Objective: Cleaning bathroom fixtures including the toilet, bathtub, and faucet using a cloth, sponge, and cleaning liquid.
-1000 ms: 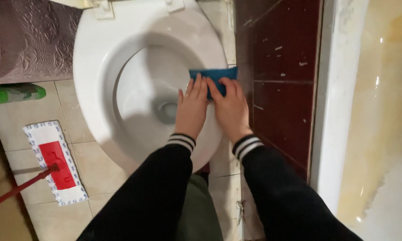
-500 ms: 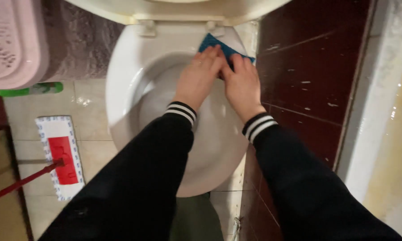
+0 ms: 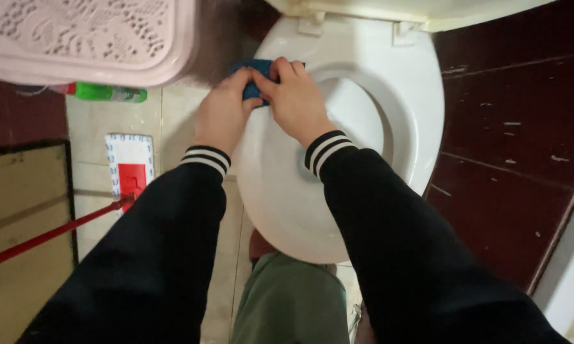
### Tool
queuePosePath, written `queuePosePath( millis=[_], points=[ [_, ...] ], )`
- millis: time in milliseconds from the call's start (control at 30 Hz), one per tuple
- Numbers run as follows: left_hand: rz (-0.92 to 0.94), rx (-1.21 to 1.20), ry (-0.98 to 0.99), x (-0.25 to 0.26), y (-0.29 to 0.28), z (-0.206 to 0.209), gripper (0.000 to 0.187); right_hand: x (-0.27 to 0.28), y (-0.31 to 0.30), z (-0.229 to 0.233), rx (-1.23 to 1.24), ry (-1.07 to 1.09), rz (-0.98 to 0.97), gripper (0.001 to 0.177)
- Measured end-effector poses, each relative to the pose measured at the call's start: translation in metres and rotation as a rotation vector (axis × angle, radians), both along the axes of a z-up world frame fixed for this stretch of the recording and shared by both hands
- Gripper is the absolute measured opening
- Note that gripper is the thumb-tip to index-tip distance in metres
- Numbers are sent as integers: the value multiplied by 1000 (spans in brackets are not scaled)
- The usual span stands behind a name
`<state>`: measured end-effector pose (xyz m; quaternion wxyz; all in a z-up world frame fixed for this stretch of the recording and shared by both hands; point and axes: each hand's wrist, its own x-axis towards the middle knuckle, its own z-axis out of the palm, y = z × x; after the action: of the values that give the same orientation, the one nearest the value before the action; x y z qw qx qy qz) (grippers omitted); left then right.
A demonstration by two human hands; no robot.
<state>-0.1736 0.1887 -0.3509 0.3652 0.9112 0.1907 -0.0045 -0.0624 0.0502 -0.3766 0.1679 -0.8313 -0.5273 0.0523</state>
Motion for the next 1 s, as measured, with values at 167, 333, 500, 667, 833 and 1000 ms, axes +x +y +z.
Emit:
queuePosePath(
  millis=[167,333,500,667,833,1000],
  points=[
    [98,78,-26,-71,-27,-37,39,-58,-22,6,53,206,36,33],
    [155,62,-58,-149,-74,-44,27,-135,-63,-5,4,514,-17,32],
    [229,26,-38,-200,-130,-36,31,-180,-110,-13,-34,532,-36,31],
    [317,50,-151,-185,-133,-33,22,-164,-90,14,-56,368,80,35],
    [318,76,-168,-145,-82,-44,20,-128,-47,-4,-8,329,-2,37],
    [337,172,-58,-192,-132,-43,19,-154,-84,21,18,412,119,24]
  ],
)
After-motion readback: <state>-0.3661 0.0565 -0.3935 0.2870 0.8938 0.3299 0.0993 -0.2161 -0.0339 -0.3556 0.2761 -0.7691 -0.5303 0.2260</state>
